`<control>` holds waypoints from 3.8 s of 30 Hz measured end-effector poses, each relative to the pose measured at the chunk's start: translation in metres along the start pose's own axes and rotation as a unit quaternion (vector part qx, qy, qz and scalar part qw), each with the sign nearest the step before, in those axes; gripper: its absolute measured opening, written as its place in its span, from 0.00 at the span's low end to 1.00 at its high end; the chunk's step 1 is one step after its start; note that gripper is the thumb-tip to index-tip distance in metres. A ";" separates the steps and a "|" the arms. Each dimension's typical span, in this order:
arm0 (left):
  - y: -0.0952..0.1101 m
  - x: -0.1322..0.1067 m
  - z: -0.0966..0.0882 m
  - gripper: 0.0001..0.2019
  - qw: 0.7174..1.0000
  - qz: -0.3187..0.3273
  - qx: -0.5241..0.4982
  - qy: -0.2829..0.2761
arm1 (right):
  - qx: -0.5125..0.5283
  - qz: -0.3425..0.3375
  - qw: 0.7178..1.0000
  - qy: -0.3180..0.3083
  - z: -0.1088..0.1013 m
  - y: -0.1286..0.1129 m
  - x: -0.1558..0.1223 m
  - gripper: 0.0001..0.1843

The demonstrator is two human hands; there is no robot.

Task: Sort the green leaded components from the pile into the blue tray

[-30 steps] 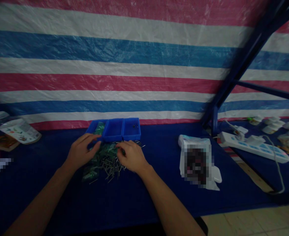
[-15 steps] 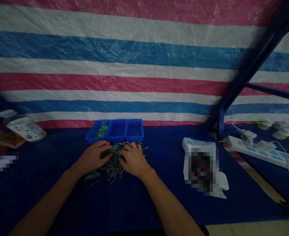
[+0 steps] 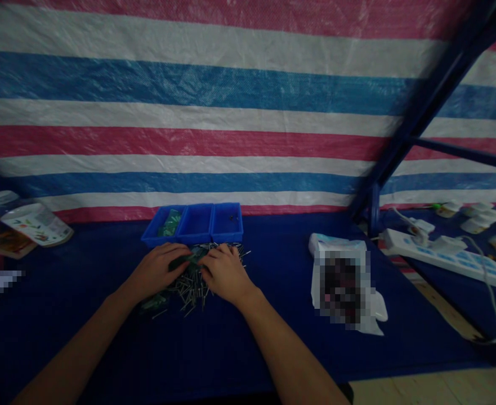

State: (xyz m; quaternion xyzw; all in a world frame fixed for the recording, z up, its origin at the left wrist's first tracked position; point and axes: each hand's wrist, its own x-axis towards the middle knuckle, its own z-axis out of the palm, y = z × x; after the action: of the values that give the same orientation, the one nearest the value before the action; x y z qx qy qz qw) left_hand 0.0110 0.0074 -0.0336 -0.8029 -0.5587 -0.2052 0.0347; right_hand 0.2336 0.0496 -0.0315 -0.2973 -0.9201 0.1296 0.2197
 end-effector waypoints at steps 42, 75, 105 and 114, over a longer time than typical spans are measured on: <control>-0.002 0.000 -0.012 0.14 0.959 -0.155 -0.133 0.196 | -0.213 0.368 0.812 0.400 -0.093 0.064 -0.193 0.21; 0.031 0.007 -0.008 0.13 0.863 -0.176 -0.472 0.020 | 0.346 0.113 0.928 0.083 -0.002 -0.022 0.000 0.12; 0.028 0.005 -0.008 0.14 0.863 -0.188 -0.469 -0.015 | 0.324 0.087 0.937 0.094 -0.002 -0.021 -0.002 0.12; 0.028 0.005 -0.010 0.13 0.873 -0.176 -0.454 -0.014 | 0.329 0.085 0.936 0.088 0.000 -0.019 -0.002 0.13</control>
State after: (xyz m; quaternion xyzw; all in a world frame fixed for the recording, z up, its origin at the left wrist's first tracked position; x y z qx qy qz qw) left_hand 0.0349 -0.0015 -0.0177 -0.6216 -0.5360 -0.4282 -0.3781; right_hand 0.2256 0.0331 -0.0247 -0.2957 -0.7741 0.4166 0.3738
